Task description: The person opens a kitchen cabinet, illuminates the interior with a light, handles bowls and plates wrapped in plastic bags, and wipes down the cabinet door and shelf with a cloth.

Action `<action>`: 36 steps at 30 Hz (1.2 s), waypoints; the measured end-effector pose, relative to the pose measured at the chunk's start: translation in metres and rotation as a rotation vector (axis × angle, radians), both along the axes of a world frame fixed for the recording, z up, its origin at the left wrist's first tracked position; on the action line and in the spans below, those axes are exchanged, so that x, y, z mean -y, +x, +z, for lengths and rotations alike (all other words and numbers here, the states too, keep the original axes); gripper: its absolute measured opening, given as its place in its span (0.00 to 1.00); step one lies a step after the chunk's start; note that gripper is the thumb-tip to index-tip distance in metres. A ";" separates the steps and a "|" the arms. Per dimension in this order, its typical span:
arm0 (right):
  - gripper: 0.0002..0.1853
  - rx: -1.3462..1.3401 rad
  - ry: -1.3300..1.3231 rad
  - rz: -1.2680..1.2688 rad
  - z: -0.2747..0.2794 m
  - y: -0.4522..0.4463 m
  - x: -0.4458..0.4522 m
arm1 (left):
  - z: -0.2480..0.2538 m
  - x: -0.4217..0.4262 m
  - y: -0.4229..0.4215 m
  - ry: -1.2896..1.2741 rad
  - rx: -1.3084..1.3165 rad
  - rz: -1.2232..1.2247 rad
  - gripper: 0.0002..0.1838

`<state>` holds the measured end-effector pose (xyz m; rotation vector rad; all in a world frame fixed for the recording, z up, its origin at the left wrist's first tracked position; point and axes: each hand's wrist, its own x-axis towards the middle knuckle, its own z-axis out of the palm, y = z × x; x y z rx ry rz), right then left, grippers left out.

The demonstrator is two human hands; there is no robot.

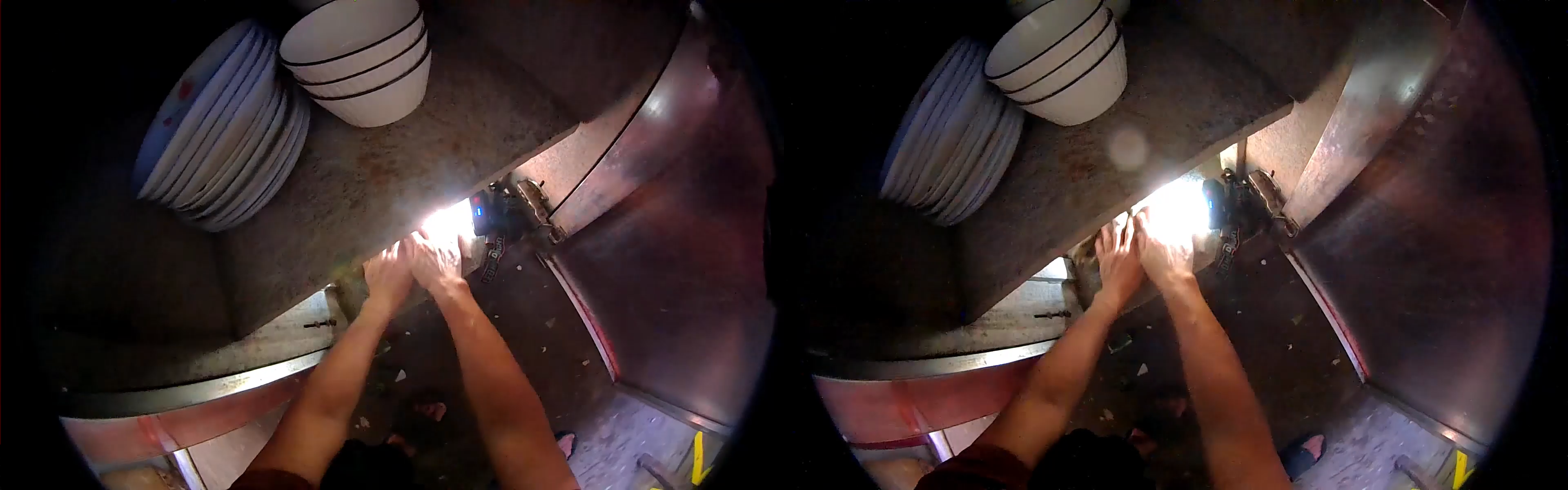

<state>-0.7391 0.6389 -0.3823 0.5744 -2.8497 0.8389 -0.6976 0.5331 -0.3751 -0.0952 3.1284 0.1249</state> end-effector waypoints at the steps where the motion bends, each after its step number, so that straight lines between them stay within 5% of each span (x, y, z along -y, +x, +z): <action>1: 0.16 0.035 0.005 -0.075 -0.002 -0.012 0.001 | 0.006 0.000 -0.014 0.060 0.087 -0.013 0.32; 5: 0.15 0.031 0.026 -0.176 -0.014 -0.024 0.007 | 0.016 0.003 -0.029 0.082 0.194 0.085 0.34; 7: 0.17 -0.090 0.084 -0.137 -0.014 -0.002 0.003 | 0.006 0.005 -0.016 0.161 0.050 0.226 0.35; 10: 0.19 -0.291 -0.005 -0.112 -0.010 0.040 0.010 | -0.008 0.005 0.024 0.011 0.051 0.379 0.36; 12: 0.19 -0.192 -0.082 0.013 -0.017 0.060 0.016 | -0.027 0.018 0.047 0.152 -0.171 0.359 0.36; 14: 0.18 -0.261 -0.156 0.045 -0.023 0.061 0.017 | -0.034 0.021 0.047 0.134 -0.144 0.378 0.37; 18: 0.20 0.087 -0.021 0.167 -0.004 0.022 0.003 | -0.022 0.025 0.005 0.031 -0.112 0.481 0.35; 20: 0.24 0.114 -0.014 0.105 -0.010 0.020 0.004 | 0.006 0.027 -0.007 0.169 -0.016 0.451 0.34; 24: 0.26 0.008 0.095 0.035 -0.014 0.052 0.005 | -0.036 0.043 0.021 -0.006 -0.424 0.166 0.29; 30: 0.23 -0.180 -0.057 0.116 -0.020 0.084 -0.020 | -0.031 -0.005 0.086 0.112 -0.118 0.213 0.33; 36: 0.25 -0.227 -0.052 -0.055 -0.027 0.061 -0.011 | -0.034 0.013 0.027 0.156 -0.217 -0.104 0.25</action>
